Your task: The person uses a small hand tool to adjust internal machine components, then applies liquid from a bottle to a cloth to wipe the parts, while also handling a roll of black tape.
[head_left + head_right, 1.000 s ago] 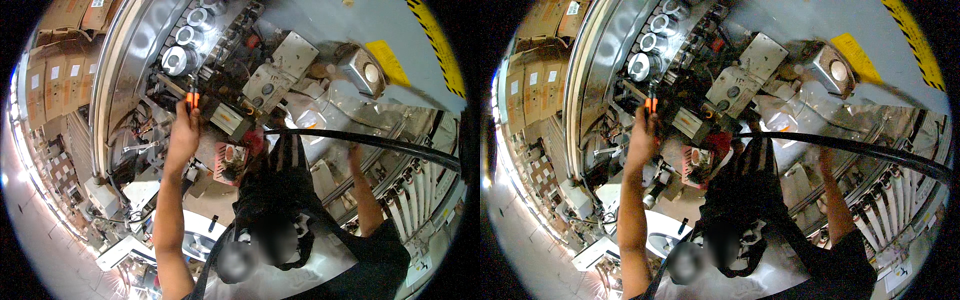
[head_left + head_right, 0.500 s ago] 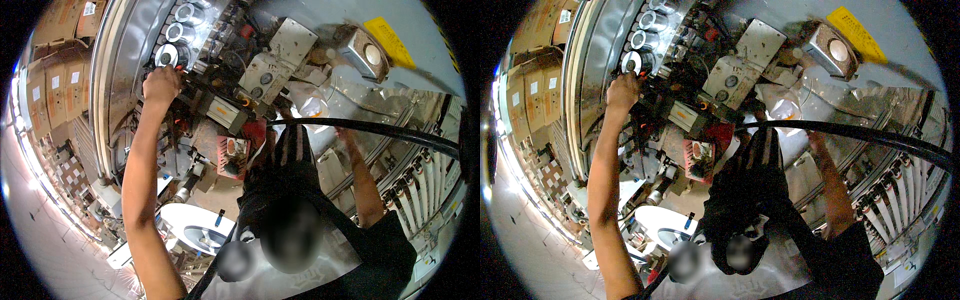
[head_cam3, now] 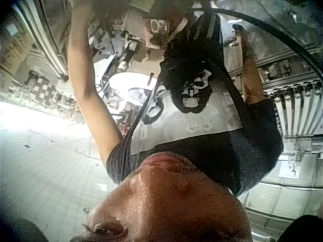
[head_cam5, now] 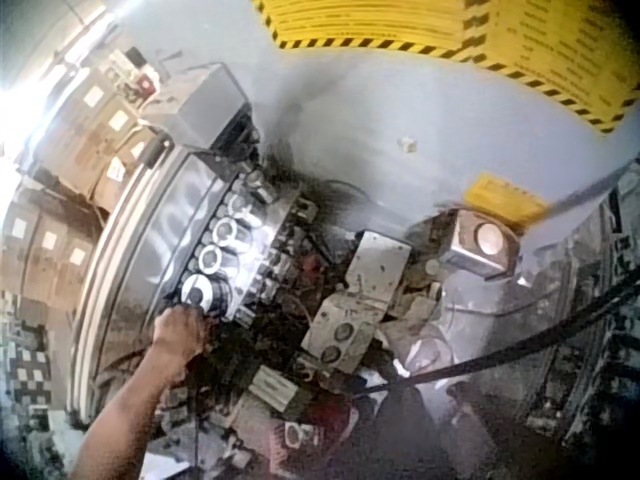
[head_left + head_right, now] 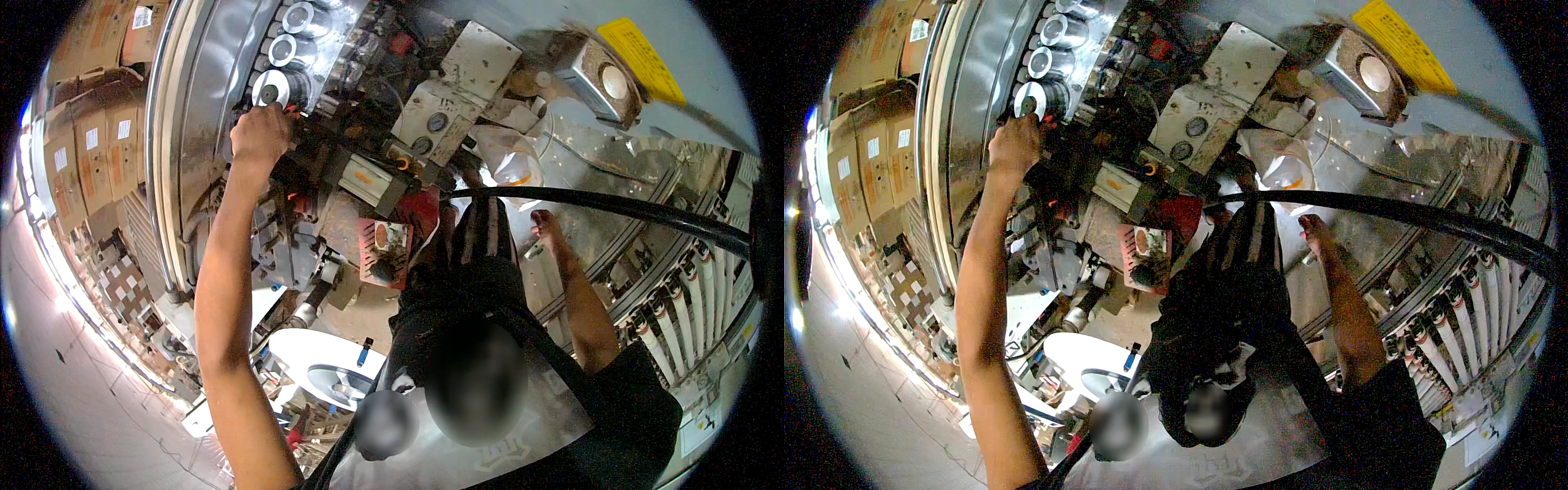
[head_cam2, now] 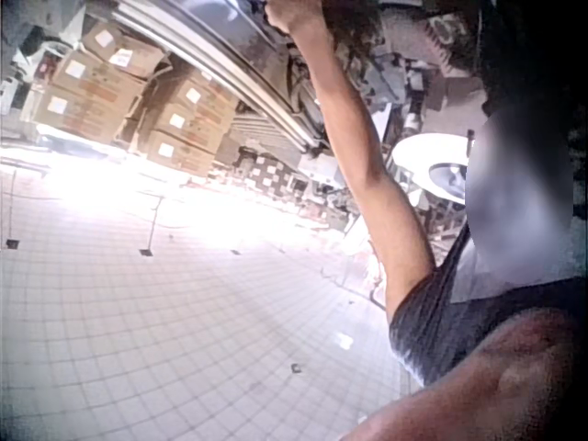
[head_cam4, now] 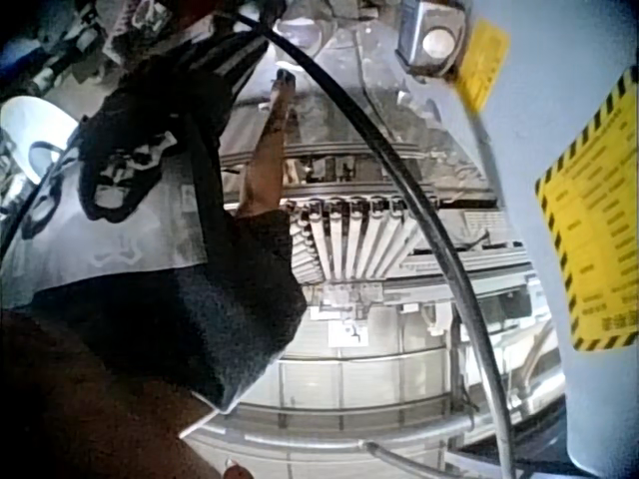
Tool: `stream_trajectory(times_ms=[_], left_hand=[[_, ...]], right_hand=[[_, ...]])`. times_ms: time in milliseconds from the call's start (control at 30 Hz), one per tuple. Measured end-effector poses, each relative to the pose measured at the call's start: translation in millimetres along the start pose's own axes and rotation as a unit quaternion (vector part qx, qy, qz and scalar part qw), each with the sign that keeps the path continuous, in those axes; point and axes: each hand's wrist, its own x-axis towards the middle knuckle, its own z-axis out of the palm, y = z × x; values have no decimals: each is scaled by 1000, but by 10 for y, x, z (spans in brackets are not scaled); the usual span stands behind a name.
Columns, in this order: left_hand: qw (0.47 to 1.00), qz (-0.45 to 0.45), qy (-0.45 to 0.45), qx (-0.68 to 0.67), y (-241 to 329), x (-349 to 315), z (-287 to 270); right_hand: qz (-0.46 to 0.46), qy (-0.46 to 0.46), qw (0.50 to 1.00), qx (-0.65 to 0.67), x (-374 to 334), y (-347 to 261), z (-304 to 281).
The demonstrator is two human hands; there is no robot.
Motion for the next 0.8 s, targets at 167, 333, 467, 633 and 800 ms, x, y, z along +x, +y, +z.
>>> stream_trajectory(times_ms=[167,333,467,633,800], left_hand=[[999,10,-21,26,-27,130,45],[1000,-11,-16,24,20,46,27],[999,-11,-15,36,19,33,23],[999,-14,-37,18,35,121,-1],[999,-7,-24,27,-5,116,24]], right_hand=[[-67,25,996,55,150,-54,67],[-44,4,997,70,182,-158,111],[-72,-5,995,74,282,25,117],[-57,-62,966,243,455,408,62],[-66,-35,980,185,402,301,129]])
